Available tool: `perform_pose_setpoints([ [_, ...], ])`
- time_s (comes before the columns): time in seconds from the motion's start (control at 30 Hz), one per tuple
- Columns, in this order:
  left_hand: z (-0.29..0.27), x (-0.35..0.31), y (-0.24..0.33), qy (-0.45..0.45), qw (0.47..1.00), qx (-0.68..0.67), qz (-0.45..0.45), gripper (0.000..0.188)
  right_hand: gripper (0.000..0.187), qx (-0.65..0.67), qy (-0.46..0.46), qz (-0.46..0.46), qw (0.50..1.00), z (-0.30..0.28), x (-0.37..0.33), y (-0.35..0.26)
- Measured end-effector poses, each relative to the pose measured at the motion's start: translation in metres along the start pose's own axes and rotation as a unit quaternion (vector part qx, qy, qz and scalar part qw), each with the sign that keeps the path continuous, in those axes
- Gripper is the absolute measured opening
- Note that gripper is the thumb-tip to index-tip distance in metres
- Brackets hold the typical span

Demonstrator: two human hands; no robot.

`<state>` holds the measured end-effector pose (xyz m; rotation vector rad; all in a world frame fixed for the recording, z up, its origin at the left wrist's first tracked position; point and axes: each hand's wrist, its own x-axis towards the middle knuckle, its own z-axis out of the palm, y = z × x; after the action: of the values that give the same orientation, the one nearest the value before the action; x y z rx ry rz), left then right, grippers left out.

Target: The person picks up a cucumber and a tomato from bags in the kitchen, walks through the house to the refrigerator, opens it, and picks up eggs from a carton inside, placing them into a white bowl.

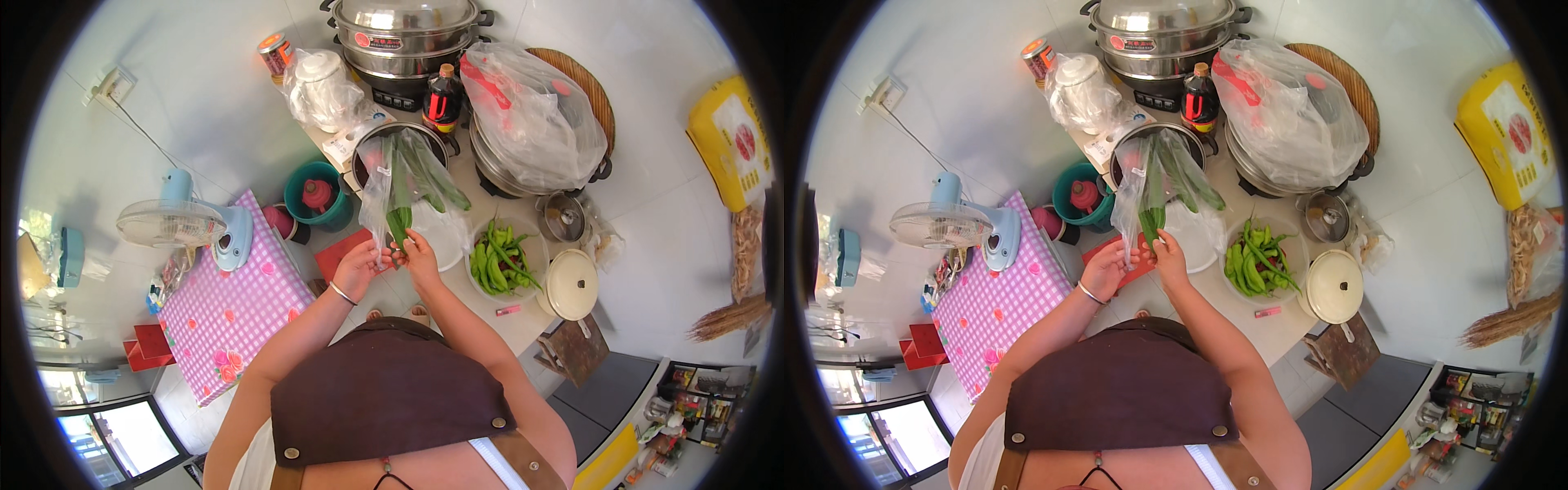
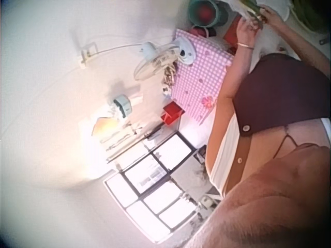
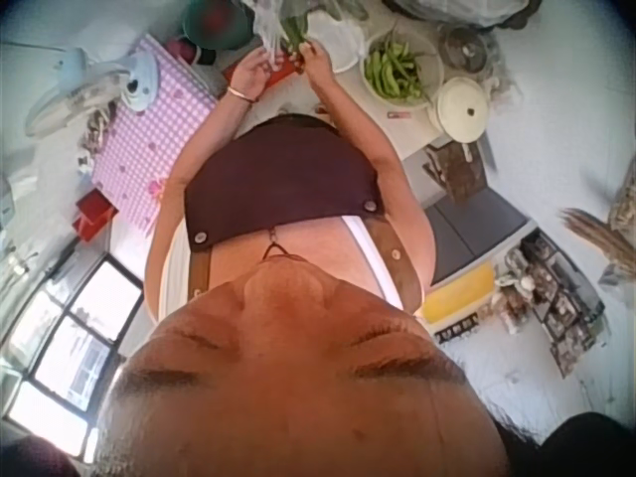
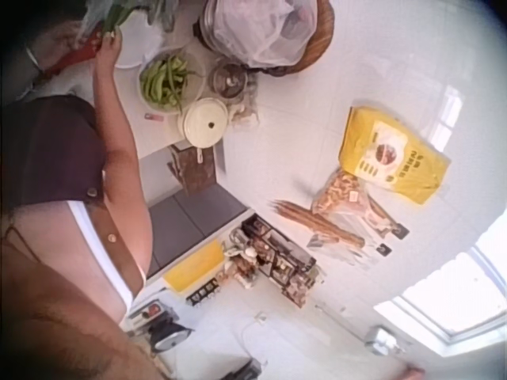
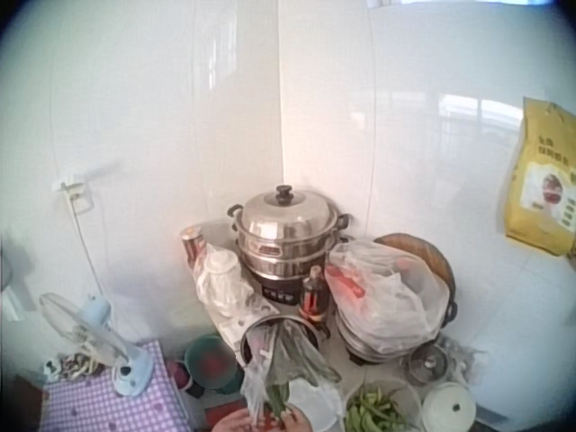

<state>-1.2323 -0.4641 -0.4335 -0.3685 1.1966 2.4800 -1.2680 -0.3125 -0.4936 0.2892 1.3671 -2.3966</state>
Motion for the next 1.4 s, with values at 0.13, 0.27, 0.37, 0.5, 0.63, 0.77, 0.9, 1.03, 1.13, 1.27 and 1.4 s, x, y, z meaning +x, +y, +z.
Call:
perform_pose_setpoints([
  [0.13, 0.012, 0.009, 0.003, -0.078, 0.996, 0.036, 0.018, 0.038, 0.039, 0.026, -0.020, 0.029, 0.999, 0.009, 0.005, 0.008],
  [0.27, 0.018, 0.011, 0.006, -0.061, 0.996, 0.067, 0.006, 0.041, 0.037, -0.219, -0.023, 0.038, 0.975, 0.002, 0.003, -0.021],
  [0.37, 0.019, 0.007, 0.002, -0.037, 0.993, 0.109, 0.010, 0.044, 0.035, -0.490, 0.076, -0.242, 0.834, -0.035, 0.017, -0.042],
  [0.5, 0.020, 0.005, -0.010, -0.087, 0.986, 0.140, 0.008, 0.052, 0.052, -0.607, 0.228, -0.324, 0.689, -0.057, 0.033, -0.081],
  [0.63, 0.033, 0.003, -0.008, -0.117, 0.983, 0.143, 0.005, 0.058, 0.072, -0.641, 0.237, -0.149, 0.715, -0.057, 0.035, -0.090],
  [0.77, 0.035, 0.006, -0.005, -0.121, 0.982, 0.141, 0.020, 0.058, 0.069, -0.652, 0.171, -0.047, 0.737, -0.057, 0.033, -0.095],
  [0.9, 0.055, 0.011, -0.005, -0.134, 0.972, 0.192, 0.010, 0.063, 0.043, -0.440, 0.040, -0.058, 0.895, -0.092, 0.074, -0.046],
  [1.03, 0.058, 0.024, -0.019, -0.173, 0.941, 0.289, 0.035, 0.069, 0.026, -0.416, -0.049, 0.082, 0.905, -0.012, 0.039, -0.096],
  [1.13, 0.067, 0.020, -0.022, -0.125, 0.892, 0.432, 0.046, 0.070, 0.025, -0.426, -0.080, 0.042, 0.900, -0.031, 0.060, -0.090],
  [1.27, 0.065, -0.003, -0.018, -0.040, 0.766, 0.601, 0.223, 0.061, 0.019, -0.290, -0.055, 0.041, 0.955, -0.022, 0.066, -0.130],
  [1.4, 0.018, -0.016, -0.034, 0.005, 0.875, 0.480, 0.066, 0.044, 0.016, -0.158, -0.053, 0.064, 0.984, -0.005, 0.081, -0.166],
])
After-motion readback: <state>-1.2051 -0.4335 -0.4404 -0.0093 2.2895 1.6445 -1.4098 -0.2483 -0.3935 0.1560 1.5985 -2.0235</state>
